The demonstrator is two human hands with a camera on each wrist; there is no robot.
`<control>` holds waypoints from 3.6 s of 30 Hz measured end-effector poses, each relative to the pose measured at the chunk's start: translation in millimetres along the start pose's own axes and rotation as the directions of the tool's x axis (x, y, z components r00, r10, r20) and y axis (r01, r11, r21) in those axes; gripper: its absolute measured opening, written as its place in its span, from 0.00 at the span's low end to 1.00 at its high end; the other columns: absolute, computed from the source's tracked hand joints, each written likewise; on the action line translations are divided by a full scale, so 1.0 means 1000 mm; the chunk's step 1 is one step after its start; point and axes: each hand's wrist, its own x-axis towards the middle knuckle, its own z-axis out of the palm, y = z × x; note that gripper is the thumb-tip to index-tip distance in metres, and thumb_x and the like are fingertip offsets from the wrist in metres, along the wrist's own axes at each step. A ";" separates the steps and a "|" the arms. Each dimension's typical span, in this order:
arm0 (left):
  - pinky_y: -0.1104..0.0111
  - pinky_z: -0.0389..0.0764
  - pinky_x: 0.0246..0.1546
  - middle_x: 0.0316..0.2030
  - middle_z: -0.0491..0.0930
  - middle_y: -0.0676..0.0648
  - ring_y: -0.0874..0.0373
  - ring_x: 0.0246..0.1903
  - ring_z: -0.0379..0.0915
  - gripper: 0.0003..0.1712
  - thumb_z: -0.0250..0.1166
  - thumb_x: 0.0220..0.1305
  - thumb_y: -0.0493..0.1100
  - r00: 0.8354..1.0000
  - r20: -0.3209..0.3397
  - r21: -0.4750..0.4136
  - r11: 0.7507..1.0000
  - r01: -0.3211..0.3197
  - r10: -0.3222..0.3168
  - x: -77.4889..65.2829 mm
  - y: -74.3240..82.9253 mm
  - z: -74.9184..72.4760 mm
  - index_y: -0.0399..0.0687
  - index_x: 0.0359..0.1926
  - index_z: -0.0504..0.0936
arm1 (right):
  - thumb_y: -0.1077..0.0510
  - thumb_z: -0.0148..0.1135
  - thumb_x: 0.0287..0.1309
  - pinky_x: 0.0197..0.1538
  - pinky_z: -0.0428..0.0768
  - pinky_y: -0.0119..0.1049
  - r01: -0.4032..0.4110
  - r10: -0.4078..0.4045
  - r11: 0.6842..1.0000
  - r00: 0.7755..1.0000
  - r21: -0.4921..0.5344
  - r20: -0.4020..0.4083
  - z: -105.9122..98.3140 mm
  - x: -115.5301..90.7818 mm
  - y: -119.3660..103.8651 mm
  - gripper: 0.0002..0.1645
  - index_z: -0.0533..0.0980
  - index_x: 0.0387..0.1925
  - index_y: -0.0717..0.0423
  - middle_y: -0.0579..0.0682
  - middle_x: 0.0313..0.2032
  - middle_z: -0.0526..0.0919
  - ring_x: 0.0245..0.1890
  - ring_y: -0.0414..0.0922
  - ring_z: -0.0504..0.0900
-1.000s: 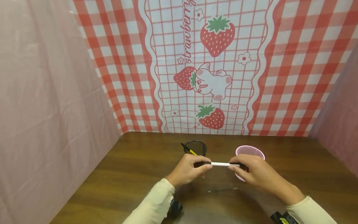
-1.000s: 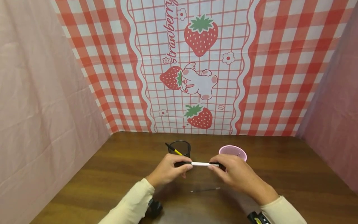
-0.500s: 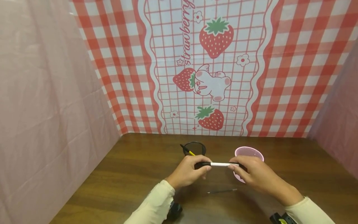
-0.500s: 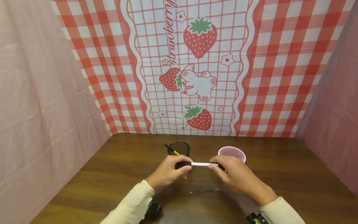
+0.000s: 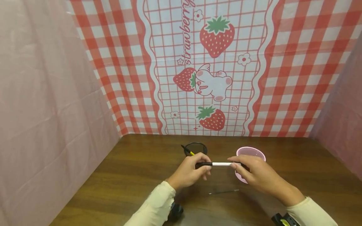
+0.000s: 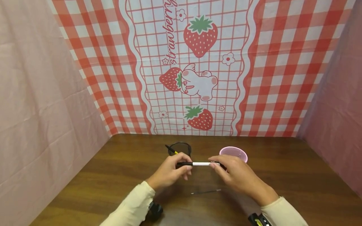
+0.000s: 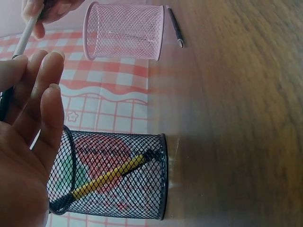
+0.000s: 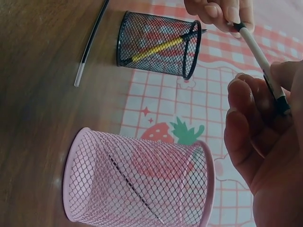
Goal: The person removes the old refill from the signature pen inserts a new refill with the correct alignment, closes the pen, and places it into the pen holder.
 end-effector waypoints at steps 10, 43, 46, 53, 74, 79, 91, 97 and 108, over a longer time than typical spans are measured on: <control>0.56 0.84 0.27 0.27 0.83 0.48 0.63 0.23 0.80 0.05 0.63 0.70 0.35 1.000 0.025 -0.030 0.999 0.015 -0.014 -0.001 -0.001 0.001 0.41 0.45 0.79 | 0.70 0.76 0.46 0.27 0.69 0.20 0.057 -0.054 0.993 0.998 0.099 -0.032 0.005 0.003 -0.002 0.20 0.78 0.37 0.46 0.32 0.29 0.75 0.24 0.29 0.70; 0.57 0.84 0.26 0.28 0.83 0.40 0.59 0.22 0.79 0.05 0.62 0.69 0.30 0.999 0.038 0.006 1.000 -0.003 0.003 -0.001 0.020 0.000 0.34 0.44 0.81 | 0.67 0.68 0.59 0.29 0.69 0.21 0.051 -0.051 0.995 0.999 0.086 0.001 0.008 0.000 -0.004 0.15 0.81 0.34 0.40 0.29 0.26 0.73 0.24 0.28 0.69; 0.61 0.84 0.27 0.28 0.83 0.39 0.58 0.22 0.80 0.05 0.62 0.69 0.30 0.999 0.041 -0.010 1.000 -0.015 0.016 -0.002 0.032 -0.001 0.32 0.43 0.81 | 0.65 0.70 0.58 0.30 0.69 0.21 0.056 -0.056 0.994 0.998 0.096 0.001 0.007 -0.001 -0.005 0.14 0.80 0.35 0.40 0.30 0.28 0.75 0.25 0.28 0.70; 0.58 0.84 0.28 0.28 0.83 0.38 0.55 0.23 0.80 0.05 0.61 0.69 0.30 0.999 0.054 -0.008 1.000 -0.001 0.001 -0.003 0.034 -0.003 0.32 0.44 0.81 | 0.61 0.76 0.53 0.33 0.71 0.20 0.080 -0.081 0.992 0.997 0.095 0.005 0.008 0.000 -0.004 0.15 0.82 0.40 0.43 0.29 0.31 0.78 0.28 0.28 0.73; 0.54 0.84 0.27 0.27 0.83 0.46 0.63 0.22 0.79 0.07 0.62 0.72 0.36 0.999 0.042 -0.018 1.000 -0.009 0.010 -0.002 0.001 0.000 0.38 0.46 0.83 | 0.67 0.77 0.44 0.32 0.71 0.19 0.117 -0.115 0.992 0.993 0.045 -0.028 0.010 0.001 -0.002 0.19 0.79 0.35 0.47 0.31 0.31 0.78 0.28 0.28 0.73; 0.55 0.84 0.27 0.27 0.83 0.46 0.64 0.22 0.79 0.07 0.62 0.71 0.36 0.999 0.036 -0.015 1.000 -0.021 0.022 -0.002 0.000 0.000 0.39 0.46 0.83 | 0.66 0.77 0.46 0.30 0.70 0.19 0.108 -0.107 0.993 0.994 0.041 -0.027 0.010 0.001 -0.003 0.18 0.79 0.35 0.46 0.30 0.30 0.77 0.26 0.27 0.71; 0.62 0.84 0.26 0.26 0.83 0.43 0.58 0.22 0.79 0.06 0.62 0.70 0.32 1.000 0.026 0.002 1.000 -0.011 0.011 -0.001 0.000 0.001 0.36 0.45 0.83 | 0.63 0.74 0.55 0.28 0.69 0.22 0.049 -0.050 0.997 0.999 0.054 0.020 0.009 -0.002 -0.006 0.15 0.79 0.37 0.41 0.28 0.29 0.74 0.25 0.27 0.68; 0.66 0.83 0.25 0.26 0.82 0.39 0.55 0.21 0.79 0.07 0.61 0.69 0.30 0.999 0.031 -0.006 1.000 -0.023 0.024 0.000 -0.002 0.001 0.30 0.45 0.82 | 0.62 0.72 0.58 0.28 0.70 0.23 0.048 -0.050 0.997 0.998 0.064 0.027 0.008 -0.002 -0.006 0.13 0.79 0.38 0.41 0.29 0.29 0.74 0.25 0.28 0.69; 0.56 0.84 0.27 0.25 0.83 0.46 0.62 0.22 0.80 0.07 0.62 0.71 0.37 0.998 0.038 -0.015 0.999 -0.047 0.047 -0.003 -0.002 0.000 0.39 0.44 0.83 | 0.63 0.70 0.59 0.30 0.70 0.22 0.071 -0.072 0.996 0.997 0.058 0.024 0.010 -0.003 -0.006 0.09 0.80 0.36 0.45 0.30 0.28 0.75 0.26 0.27 0.70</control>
